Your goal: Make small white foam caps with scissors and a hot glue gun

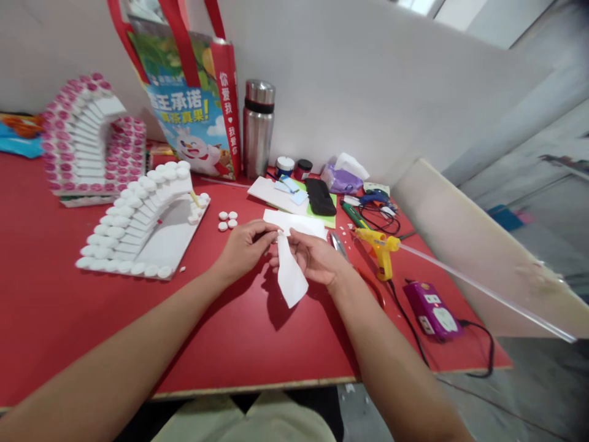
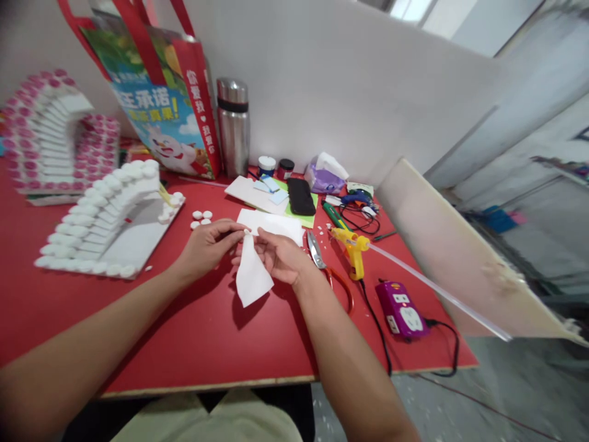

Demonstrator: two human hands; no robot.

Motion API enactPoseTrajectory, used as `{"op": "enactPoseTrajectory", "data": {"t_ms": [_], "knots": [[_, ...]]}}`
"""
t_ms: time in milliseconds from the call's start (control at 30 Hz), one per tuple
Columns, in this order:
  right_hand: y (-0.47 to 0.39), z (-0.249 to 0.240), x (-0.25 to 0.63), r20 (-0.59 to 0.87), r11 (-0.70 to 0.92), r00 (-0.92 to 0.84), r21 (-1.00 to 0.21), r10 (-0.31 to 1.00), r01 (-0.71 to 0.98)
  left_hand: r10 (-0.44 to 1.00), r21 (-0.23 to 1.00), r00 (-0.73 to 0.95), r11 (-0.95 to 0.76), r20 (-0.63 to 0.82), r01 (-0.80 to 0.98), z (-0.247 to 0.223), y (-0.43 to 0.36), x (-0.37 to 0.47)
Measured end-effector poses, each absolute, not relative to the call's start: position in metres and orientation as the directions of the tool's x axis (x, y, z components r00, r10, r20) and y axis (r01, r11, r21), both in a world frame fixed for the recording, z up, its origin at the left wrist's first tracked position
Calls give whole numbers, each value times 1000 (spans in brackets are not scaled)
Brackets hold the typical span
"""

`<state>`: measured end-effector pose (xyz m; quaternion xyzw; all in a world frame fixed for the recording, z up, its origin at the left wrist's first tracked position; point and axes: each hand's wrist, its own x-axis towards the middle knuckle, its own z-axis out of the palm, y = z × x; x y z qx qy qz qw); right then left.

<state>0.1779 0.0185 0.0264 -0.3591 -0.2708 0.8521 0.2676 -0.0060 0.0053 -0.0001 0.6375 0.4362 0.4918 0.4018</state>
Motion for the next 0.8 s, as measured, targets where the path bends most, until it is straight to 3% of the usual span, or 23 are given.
{"op": "enactPoseTrajectory", "data": {"t_ms": [167, 500, 800], "knots": [[14, 24, 173, -422, -734, -656, -603, 626, -312, 953, 957, 156, -275, 258, 96, 1, 5, -5], [9, 20, 167, -294, -412, -373, -864, 880, -290, 986, 991, 117, -128, 122, 42, 7, 5, -6], [6, 18, 160, -252, -296, -205, -927, 946, -230, 988, 994, 111, -108, 104, 29, 7, 2, -5]]}}
